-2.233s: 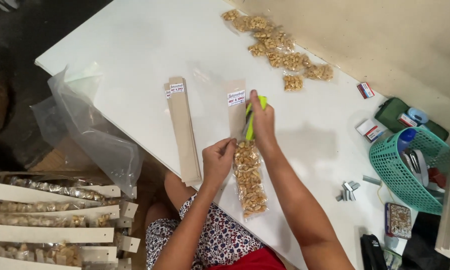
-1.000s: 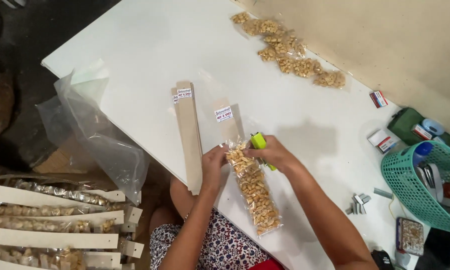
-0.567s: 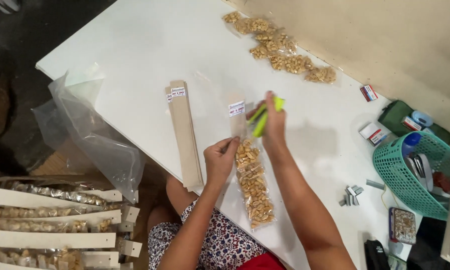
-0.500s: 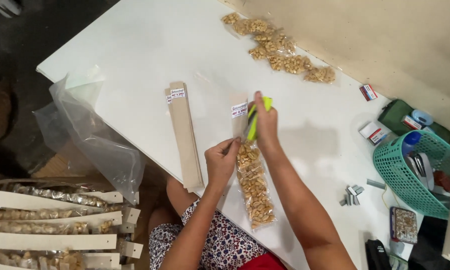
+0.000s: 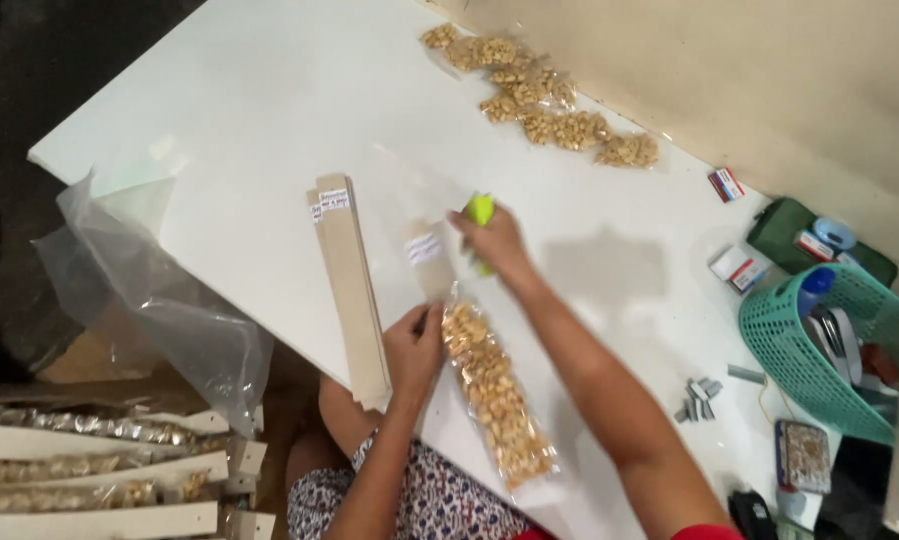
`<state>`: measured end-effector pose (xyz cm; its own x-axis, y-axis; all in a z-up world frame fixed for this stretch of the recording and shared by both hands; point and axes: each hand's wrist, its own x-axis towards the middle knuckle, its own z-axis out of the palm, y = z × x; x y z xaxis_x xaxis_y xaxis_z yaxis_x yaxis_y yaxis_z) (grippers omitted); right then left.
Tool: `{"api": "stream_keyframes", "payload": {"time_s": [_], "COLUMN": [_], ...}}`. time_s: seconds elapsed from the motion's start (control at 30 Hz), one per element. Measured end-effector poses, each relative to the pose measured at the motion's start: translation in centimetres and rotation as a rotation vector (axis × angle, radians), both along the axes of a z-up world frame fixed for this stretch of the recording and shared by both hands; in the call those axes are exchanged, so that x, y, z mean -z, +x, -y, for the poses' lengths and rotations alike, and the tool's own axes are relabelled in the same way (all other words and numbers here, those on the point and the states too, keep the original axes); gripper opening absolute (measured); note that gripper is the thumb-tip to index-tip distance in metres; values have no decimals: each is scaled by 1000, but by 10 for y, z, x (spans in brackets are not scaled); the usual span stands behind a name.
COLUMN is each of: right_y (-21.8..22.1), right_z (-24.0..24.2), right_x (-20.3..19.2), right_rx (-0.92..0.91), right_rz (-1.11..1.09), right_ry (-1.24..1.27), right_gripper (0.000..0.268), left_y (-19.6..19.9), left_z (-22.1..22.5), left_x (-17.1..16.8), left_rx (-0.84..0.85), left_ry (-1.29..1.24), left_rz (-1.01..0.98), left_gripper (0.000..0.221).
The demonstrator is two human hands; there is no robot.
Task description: Stapling cardboard headers onto small plastic bags filled with nuts to seal them for retail.
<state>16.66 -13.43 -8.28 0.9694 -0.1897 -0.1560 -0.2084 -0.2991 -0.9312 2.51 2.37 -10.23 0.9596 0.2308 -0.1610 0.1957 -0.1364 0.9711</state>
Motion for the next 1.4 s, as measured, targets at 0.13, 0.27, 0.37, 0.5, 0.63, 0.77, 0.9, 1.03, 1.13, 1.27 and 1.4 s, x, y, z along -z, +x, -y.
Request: {"api": "stream_keyframes", "payload": {"time_s": [0.13, 0.27, 0.37, 0.5, 0.63, 0.77, 0.9, 1.03, 1.13, 1.27, 1.4], "right_y": [124, 173, 161, 54, -66, -118, -126, -125, -131, -146, -149], "right_z": [104, 163, 165, 123, 89, 125, 155, 142, 124, 141, 136], "right_x": [66, 43, 44, 47, -8, -35, -40, -15, -23, -7, -2], "right_rx": [-47, -95, -277, -275, -358, -220, 121, 68, -30, 147, 2], "right_rz": [212, 187, 227, 207, -208, -72, -99, -87, -201, -330, -433], "right_ry": [-599, -1035, -1029, -1118, -1043, -588, -382, -531, -674, -737, -549], "right_gripper": [27, 56, 58, 69, 84, 74, 37, 45, 54, 65, 42], "left_y": [-6, -1, 2, -1, 3, -10, -32, -38, -39, -41, -31], "left_z": [6, 4, 1, 0, 2, -7, -11, -10, -13, -20, -24], "left_x": [-12, -26, -26, -24, 39, -12, -22, -37, -44, -24, -12], "left_rx": [26, 136, 135, 102, 2, 44, 92, 118, 105, 111, 114], "left_ry": [113, 93, 50, 82, 44, -121, -199, -140, -166, -91, -45], "left_rz": [74, 179, 168, 251, 126, 24, -84, -121, -143, -195, -165], "left_gripper": [27, 34, 30, 29, 15, 15, 19, 26, 31, 40, 41]}}
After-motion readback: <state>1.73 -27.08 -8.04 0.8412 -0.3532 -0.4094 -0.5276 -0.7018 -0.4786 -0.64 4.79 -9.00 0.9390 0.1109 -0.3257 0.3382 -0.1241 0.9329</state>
